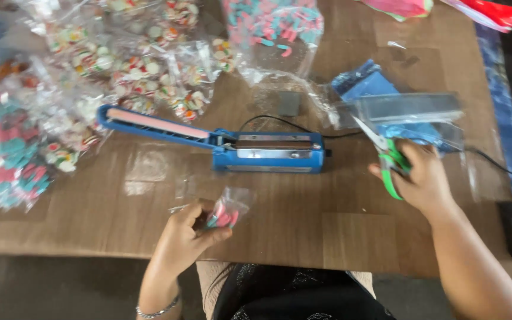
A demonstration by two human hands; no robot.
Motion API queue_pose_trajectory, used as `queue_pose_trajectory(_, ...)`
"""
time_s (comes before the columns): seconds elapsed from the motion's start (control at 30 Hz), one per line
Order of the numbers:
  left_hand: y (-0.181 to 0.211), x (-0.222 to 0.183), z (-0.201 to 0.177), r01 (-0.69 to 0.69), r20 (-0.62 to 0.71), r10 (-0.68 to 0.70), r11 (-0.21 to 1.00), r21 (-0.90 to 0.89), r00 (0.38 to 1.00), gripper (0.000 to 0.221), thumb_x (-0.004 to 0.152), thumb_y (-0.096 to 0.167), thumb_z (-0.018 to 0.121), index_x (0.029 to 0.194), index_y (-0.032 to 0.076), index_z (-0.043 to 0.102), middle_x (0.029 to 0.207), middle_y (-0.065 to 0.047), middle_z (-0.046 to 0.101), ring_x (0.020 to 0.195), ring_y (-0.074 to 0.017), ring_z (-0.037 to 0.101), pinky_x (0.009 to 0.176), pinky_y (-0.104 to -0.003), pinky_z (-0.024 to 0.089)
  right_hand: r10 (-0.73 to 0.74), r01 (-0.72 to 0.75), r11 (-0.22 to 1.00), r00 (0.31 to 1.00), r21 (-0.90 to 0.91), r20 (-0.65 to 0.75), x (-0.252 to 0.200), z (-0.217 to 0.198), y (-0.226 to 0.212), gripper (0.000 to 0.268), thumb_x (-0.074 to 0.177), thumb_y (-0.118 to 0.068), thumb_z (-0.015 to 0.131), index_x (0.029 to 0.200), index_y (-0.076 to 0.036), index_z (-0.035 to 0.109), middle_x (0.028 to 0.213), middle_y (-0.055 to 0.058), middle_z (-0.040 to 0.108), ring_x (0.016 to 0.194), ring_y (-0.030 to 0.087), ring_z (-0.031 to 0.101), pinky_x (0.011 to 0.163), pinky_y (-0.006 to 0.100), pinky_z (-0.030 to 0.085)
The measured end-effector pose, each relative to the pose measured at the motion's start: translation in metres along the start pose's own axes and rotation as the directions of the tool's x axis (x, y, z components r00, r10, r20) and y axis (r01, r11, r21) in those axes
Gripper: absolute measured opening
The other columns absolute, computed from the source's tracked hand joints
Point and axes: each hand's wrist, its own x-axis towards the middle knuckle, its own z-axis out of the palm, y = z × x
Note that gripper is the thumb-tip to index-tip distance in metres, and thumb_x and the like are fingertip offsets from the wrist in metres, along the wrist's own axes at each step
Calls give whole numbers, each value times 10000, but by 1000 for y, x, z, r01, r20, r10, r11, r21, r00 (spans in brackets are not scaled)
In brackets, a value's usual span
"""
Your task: Packaging small candies into plastic bags and sealing them with a heat sealer.
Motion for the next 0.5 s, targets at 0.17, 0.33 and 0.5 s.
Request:
queue_pose_trajectory(0.17,-10,-32,-68,181,225,-264,926,333,938,351,778,419,894,928,181,684,805,64,736,686,-75,604,674,-256,418,57,-57,998,998,16,-12,-8,2,8,380,838,-244,825,738,-54,512,640,52,375,631,177,320,604,377,270)
queue_pose_trajectory(0.33,14,-34,-141,533,-106,-568,670,517,816,500,785,436,827,1262,324,729,814,68,834,513,-108,545,579,-224,358,204,-203,977,979,68,-6,-13,8,16,290,862,-119,850,1055,17,682,952,93,754,936,203,748,733,306,510)
queue_pose_trajectory(0.5,22,6,-232,622,-401,-476,617,482,783,422,911,502,752,1260,270,715,922,-10,762,728,-170,597,632,-311,399,207,-207,978,978,19,-11,-11,11,23,277,855,-167,869,966,-22,660,728,40,607,711,115,483,645,318,390)
